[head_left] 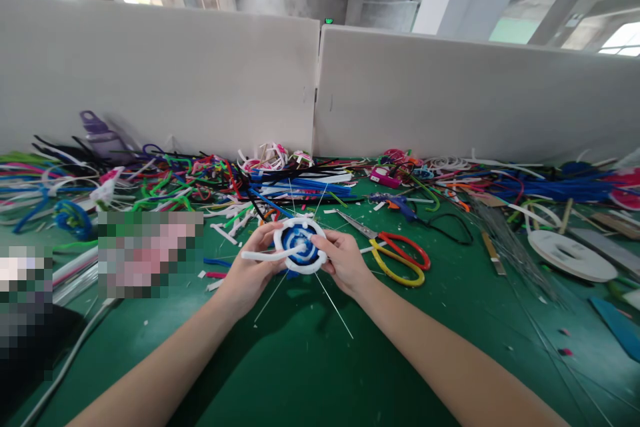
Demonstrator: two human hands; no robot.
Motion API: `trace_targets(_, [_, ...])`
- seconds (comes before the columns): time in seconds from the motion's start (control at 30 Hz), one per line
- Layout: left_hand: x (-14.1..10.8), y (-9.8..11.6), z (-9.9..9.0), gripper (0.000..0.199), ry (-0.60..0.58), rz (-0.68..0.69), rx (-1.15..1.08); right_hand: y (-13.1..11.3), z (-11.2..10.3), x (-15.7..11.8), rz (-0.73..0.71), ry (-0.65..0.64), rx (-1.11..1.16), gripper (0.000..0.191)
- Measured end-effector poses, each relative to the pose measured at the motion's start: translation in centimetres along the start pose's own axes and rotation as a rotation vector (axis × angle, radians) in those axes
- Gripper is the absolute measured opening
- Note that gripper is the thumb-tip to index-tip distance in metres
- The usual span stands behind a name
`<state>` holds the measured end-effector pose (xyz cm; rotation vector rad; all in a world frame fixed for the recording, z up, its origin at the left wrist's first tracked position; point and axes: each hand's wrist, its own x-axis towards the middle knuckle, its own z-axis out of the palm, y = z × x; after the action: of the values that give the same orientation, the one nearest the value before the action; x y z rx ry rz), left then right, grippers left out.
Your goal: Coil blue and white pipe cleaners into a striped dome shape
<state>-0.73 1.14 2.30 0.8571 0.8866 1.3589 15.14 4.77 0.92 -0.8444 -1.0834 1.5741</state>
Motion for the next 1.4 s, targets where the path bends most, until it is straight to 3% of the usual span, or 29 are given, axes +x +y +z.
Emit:
trace_targets(0.17, [0.0, -0.1, -0.3, 0.046, -0.026, 0.012, 0.020, 0.1, 0.0, 0.0, -0.019, 0.014, -0.006, 0.027])
trace_targets(0.33, [0.2, 0.6, -0.5, 0.079, -0.146, -0.066, -0.075, -0.5, -0.7, 0.2, -0.054, 0.031, -0.035, 0.027])
trace_targets(0.53, [1.3, 0.1, -1.3, 0.045, -0.032, -0.146, -0.121, -0.6, -0.8, 0.0, 0.045, -0.079, -0.084, 0.028])
trace_targets(0.7, [1.2, -0.1, -1.7, 0.030, -0.082, -0.113, -0.103, -0.1, -0.5, -0.4, 0.139, -0.244, -0.159, 0.027])
trace_targets(0.87, [1.0, -0.2, -1.6, 0.016, -0.081, -0.123, -0.136, 0.4, -0.5, -0.4, 0.097, -0.235, -0.166, 0.026])
trace_targets(1.17, [1.2, -0.7, -1.5, 0.008, -0.032, -0.078, -0.183, 0.3, -0.2, -0.4, 0.085, -0.181, -0.125, 0.028])
trace_targets(1.4, [0.9, 0.0, -1.1, 0.034, 0.005, -0.206, -0.165, -0.1, -0.8, 0.0, 0.069, -0.131, -0.159, 0.029])
